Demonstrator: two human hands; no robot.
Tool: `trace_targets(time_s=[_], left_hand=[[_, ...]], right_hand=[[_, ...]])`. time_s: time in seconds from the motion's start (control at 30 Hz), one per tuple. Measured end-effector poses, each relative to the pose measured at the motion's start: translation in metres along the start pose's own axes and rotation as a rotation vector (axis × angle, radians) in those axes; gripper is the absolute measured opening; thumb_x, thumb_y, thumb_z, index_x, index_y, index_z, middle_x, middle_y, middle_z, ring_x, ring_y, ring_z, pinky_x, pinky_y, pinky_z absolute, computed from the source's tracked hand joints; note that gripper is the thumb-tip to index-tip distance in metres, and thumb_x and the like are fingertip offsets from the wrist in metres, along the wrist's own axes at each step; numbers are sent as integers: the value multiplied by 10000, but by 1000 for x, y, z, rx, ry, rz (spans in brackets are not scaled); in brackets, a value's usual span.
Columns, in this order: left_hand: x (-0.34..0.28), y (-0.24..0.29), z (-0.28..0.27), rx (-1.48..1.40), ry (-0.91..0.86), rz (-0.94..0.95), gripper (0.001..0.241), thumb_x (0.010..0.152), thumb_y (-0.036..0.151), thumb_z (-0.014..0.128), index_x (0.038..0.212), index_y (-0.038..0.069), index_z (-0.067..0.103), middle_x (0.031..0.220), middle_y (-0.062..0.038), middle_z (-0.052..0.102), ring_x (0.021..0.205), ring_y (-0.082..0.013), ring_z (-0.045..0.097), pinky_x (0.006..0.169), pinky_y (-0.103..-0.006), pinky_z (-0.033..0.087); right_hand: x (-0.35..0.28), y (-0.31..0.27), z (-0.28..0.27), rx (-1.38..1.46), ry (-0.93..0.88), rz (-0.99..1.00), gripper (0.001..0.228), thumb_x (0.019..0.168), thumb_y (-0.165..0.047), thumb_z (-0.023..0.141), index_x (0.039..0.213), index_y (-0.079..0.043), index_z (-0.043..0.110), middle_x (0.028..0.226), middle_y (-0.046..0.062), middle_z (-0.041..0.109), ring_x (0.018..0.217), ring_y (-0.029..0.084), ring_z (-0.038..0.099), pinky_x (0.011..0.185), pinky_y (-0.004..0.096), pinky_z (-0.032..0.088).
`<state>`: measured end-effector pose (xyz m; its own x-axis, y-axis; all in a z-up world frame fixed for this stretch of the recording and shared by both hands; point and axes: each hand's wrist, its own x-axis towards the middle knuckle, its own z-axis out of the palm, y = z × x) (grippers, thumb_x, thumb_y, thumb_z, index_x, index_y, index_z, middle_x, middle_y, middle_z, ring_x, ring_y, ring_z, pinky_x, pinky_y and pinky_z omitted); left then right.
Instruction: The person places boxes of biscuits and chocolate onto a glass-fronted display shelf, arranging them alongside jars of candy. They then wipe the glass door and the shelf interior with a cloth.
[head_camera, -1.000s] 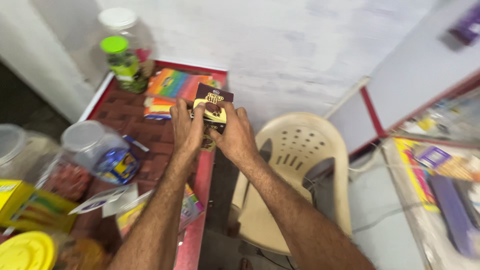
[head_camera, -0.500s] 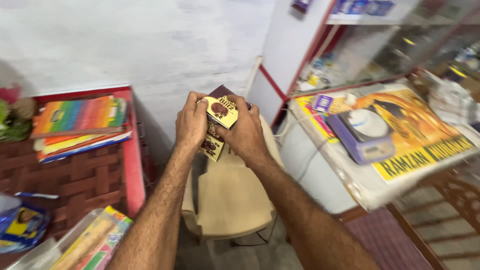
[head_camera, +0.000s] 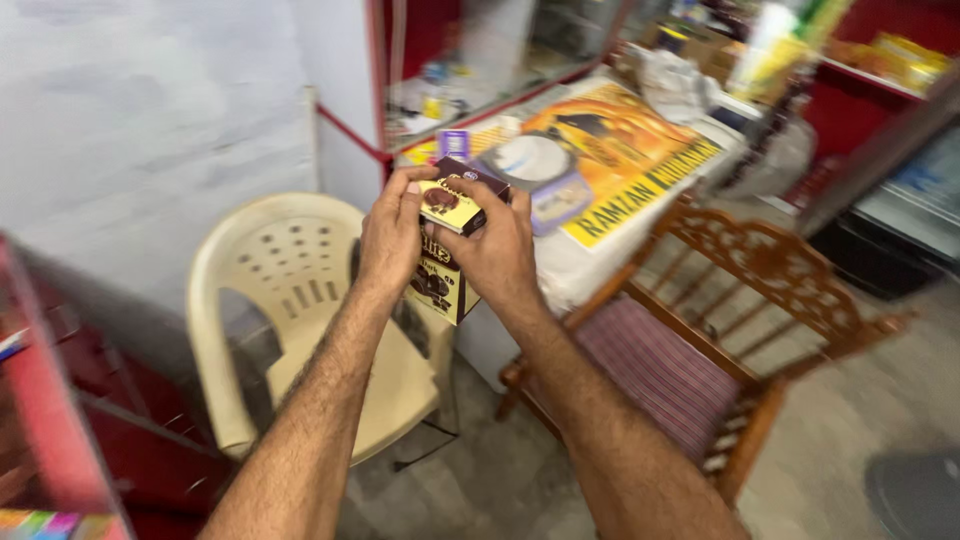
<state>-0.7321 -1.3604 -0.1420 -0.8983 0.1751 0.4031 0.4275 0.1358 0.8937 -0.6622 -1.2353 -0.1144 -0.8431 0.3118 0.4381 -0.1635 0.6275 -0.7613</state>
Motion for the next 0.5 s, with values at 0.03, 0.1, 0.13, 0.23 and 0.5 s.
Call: trace_targets(time_s=[0.03, 0.1, 0.13, 0.23, 0.5], left_hand=[[-1, 6, 19, -26, -57, 10, 337, 1104, 310, 388, 1305, 189, 630, 1194, -69, 758, 1122, -224, 706, 971, -382, 543], [-5, 18, 55, -154, -175, 65, 316, 1084, 294, 439, 1298, 143, 617, 1225, -98, 739, 1154, -241, 686, 1006, -390, 523], [-7, 23, 73, -220, -235, 93, 312, 1074, 286, 464, 1294, 120, 610, 1241, -113, 729, 1171, -249, 675, 1024, -394, 513], [-9, 38, 119, -185, -385, 233, 414, 991, 238, 517, 1371, 74, 526, 1325, -171, 539, 1284, -291, 545, 1106, -422, 428], [-17, 78, 248, -176, -684, 664, 984, 678, 184, 856, 1492, 56, 319, 1396, -226, 417, 1354, -424, 425, 1123, -485, 419]], right_hand=[[0, 11, -16, 20, 25, 27, 601, 723, -311, 867, 1286, -208, 682, 1310, 143, 510, 946, 277, 687, 866, 376, 615], [1, 35, -49, 62, 81, 77, 577, 750, -346, 857, 1293, -228, 701, 1277, 129, 544, 858, 287, 706, 859, 379, 614], [0, 48, -66, -16, 135, 21, 542, 769, -323, 865, 1278, -211, 719, 1245, 117, 613, 971, 278, 679, 926, 382, 585], [0, 76, -112, -191, 288, -47, 478, 782, -291, 895, 1226, -176, 762, 1167, 101, 746, 1184, 266, 620, 1042, 387, 528], [-26, 119, -234, -336, 557, 186, 532, 714, -332, 917, 1201, -175, 772, 1157, 151, 669, 1155, 280, 600, 991, 381, 525]])
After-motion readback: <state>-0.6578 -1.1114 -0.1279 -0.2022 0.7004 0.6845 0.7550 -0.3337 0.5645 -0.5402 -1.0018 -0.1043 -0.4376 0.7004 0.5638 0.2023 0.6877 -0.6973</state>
